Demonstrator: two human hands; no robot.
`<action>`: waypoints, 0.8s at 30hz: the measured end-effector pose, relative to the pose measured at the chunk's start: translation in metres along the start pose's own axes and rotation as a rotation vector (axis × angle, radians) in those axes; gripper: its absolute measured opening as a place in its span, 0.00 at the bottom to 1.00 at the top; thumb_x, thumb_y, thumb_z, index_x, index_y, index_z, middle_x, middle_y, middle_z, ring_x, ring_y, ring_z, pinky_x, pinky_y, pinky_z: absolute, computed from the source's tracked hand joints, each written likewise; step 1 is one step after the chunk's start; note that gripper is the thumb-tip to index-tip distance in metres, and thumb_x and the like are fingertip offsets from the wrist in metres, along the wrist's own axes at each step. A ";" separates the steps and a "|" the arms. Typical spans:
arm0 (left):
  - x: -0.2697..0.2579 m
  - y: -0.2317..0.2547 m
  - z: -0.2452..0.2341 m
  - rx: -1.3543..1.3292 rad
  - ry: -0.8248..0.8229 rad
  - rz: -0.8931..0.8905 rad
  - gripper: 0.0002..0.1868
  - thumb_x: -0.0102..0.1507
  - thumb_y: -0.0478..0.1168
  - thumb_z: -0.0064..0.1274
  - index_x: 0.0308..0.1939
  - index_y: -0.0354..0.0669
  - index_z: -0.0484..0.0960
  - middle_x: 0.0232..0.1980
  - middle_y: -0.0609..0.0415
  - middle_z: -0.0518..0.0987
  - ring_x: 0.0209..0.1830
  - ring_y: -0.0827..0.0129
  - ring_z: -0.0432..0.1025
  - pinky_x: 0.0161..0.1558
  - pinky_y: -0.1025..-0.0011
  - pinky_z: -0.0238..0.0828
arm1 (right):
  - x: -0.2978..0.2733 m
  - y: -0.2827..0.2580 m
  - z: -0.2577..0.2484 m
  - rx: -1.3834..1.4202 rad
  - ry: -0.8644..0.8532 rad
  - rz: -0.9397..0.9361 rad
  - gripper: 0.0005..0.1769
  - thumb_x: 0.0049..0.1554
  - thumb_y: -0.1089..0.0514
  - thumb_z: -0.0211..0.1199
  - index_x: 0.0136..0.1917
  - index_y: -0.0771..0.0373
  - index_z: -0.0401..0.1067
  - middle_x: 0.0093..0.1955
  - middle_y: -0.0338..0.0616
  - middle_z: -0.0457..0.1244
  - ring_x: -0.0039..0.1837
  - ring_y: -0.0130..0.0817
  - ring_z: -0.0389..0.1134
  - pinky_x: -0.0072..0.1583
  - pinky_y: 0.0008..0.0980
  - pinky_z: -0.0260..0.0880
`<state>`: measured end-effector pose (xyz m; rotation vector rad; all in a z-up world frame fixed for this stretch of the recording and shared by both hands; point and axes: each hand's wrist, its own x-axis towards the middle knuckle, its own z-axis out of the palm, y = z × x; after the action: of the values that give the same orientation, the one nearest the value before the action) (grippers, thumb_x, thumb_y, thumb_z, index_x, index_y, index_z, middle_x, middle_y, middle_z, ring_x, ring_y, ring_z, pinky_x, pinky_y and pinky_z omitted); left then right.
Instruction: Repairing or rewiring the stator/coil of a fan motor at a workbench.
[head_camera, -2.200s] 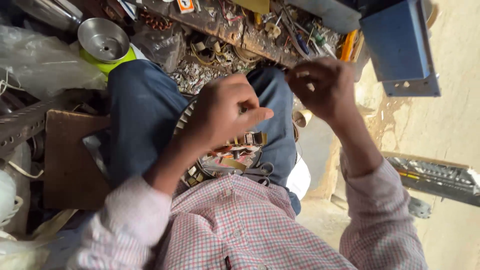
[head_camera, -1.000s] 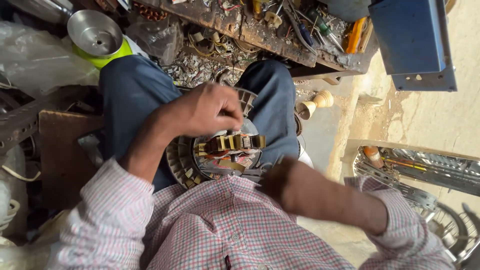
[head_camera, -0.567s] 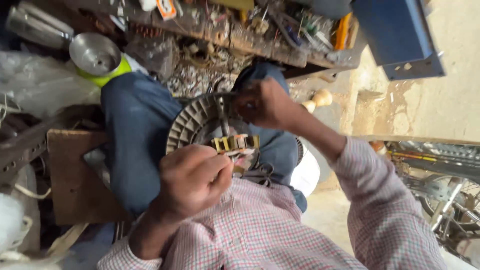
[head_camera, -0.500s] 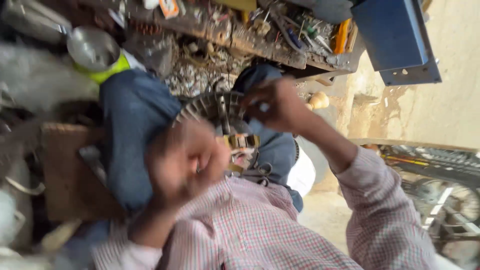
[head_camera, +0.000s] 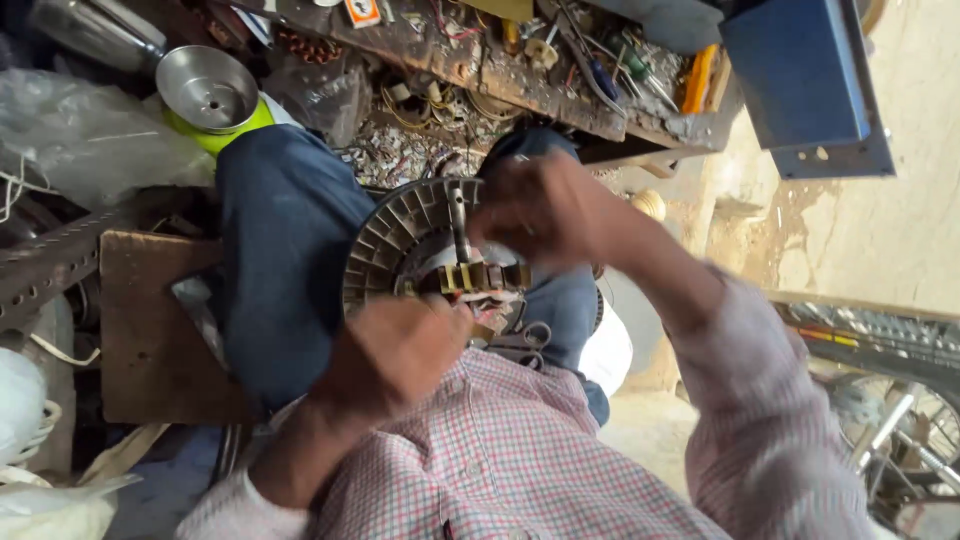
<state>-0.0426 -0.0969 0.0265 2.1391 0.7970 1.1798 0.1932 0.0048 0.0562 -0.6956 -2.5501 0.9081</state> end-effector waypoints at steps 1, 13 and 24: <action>0.001 0.000 0.001 -0.005 -0.005 0.007 0.05 0.60 0.34 0.62 0.37 0.39 0.81 0.34 0.52 0.78 0.32 0.65 0.75 0.42 0.61 0.74 | -0.011 0.018 0.014 -0.004 0.006 0.006 0.04 0.55 0.65 0.69 0.45 0.61 0.81 0.40 0.45 0.69 0.41 0.39 0.69 0.40 0.38 0.68; 0.057 -0.068 -0.003 -0.212 -0.413 -0.385 0.06 0.59 0.40 0.66 0.34 0.43 0.87 0.34 0.56 0.82 0.30 0.74 0.73 0.35 0.72 0.68 | -0.036 -0.098 -0.001 0.037 -0.436 0.148 0.08 0.58 0.60 0.69 0.40 0.64 0.73 0.36 0.48 0.64 0.40 0.41 0.68 0.43 0.41 0.69; 0.032 -0.038 0.019 -0.037 0.016 -0.254 0.14 0.63 0.47 0.63 0.44 0.41 0.87 0.60 0.46 0.78 0.66 0.54 0.67 0.66 0.55 0.63 | -0.025 -0.005 -0.059 -0.654 0.289 0.092 0.02 0.68 0.61 0.70 0.51 0.61 0.81 0.40 0.39 0.66 0.37 0.24 0.64 0.37 0.25 0.59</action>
<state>-0.0208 -0.0518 0.0077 1.9335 1.0121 1.0711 0.2399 0.0164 0.0993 -1.0379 -2.5443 -0.0417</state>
